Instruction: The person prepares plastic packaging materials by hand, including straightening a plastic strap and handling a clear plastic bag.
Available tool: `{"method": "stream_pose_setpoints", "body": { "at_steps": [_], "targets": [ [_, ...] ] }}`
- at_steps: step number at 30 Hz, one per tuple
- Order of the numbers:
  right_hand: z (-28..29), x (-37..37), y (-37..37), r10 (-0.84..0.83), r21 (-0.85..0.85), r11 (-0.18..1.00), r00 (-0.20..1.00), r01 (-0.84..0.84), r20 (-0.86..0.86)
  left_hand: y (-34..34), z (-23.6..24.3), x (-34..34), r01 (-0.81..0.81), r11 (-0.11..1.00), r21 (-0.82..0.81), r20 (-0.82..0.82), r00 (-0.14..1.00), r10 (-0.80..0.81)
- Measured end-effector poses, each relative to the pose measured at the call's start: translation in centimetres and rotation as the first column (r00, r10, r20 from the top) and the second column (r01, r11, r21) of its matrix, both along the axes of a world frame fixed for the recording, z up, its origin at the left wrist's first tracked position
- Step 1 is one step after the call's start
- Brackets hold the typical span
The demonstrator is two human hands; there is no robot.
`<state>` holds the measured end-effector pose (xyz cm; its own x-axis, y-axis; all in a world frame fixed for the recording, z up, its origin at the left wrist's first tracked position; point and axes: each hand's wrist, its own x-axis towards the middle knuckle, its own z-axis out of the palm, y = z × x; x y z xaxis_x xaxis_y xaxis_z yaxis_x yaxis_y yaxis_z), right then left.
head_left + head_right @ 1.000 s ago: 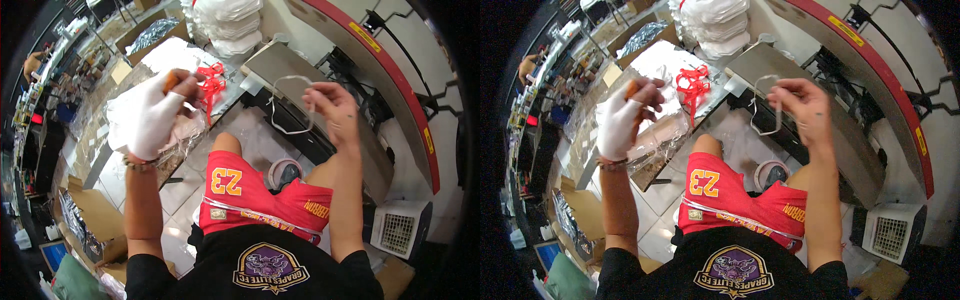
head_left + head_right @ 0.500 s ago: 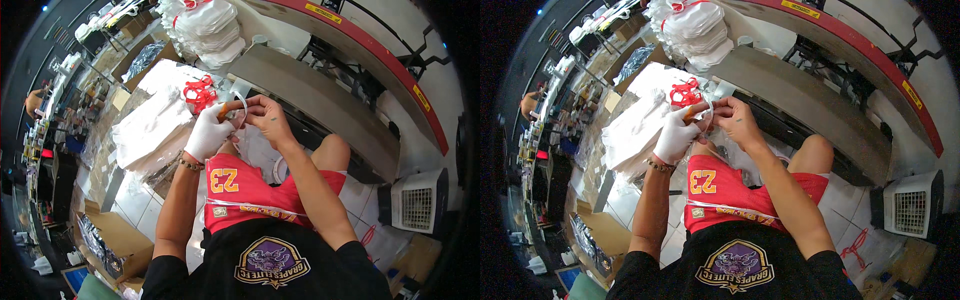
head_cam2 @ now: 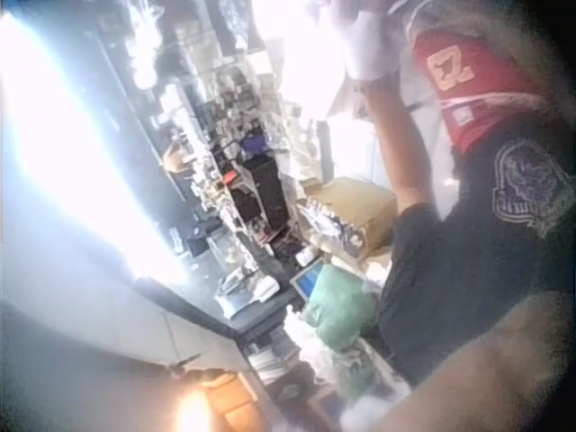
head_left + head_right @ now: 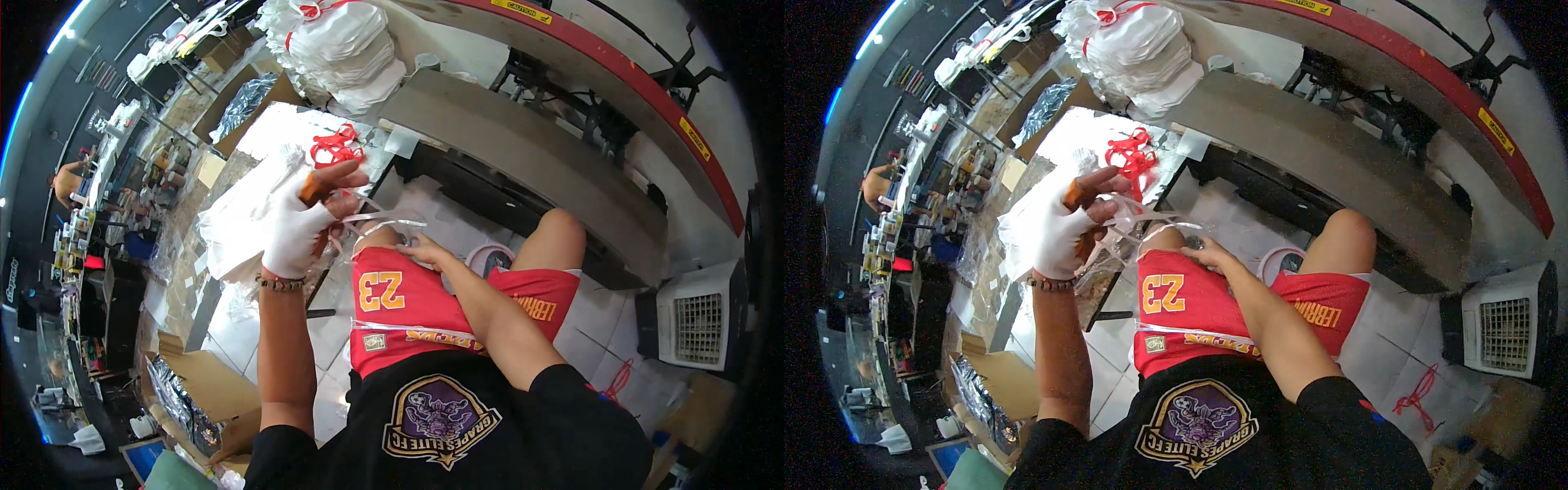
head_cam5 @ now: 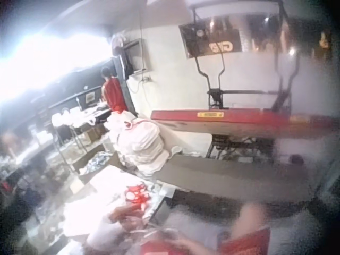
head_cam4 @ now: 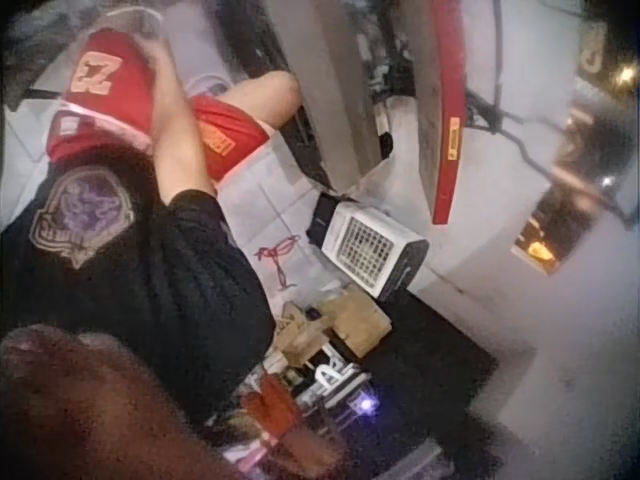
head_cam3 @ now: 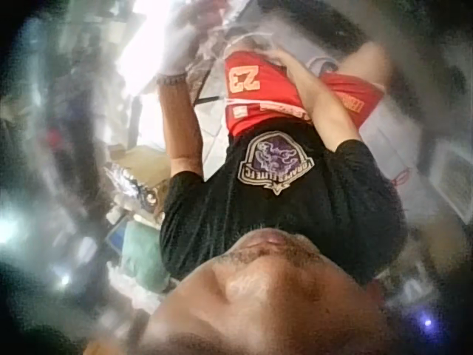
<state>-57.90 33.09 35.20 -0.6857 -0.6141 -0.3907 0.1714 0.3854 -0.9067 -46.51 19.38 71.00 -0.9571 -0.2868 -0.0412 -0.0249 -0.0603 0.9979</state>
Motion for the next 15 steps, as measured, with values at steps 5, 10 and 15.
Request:
{"method": "stream_pose_setpoints", "body": {
  "at_steps": [5,10,15],
  "targets": [
    [-1.3,0.1,2.0,0.164,0.06,0.975,0.868,-0.216,0.468,-5.1,-3.1,3.1,-0.231,0.962,-0.145,0.038,0.97,0.238],
    [-3.1,-0.2,2.2,0.129,0.245,0.953,0.97,-0.179,0.205,-9.6,-7.0,5.4,-0.293,0.861,-0.416,0.152,0.911,0.384],
    [0.3,-7.0,5.8,-0.135,-0.024,0.987,0.912,0.156,0.387,-13.5,-9.9,6.3,-0.28,0.727,-0.627,0.193,0.848,0.493]
  ]
}}
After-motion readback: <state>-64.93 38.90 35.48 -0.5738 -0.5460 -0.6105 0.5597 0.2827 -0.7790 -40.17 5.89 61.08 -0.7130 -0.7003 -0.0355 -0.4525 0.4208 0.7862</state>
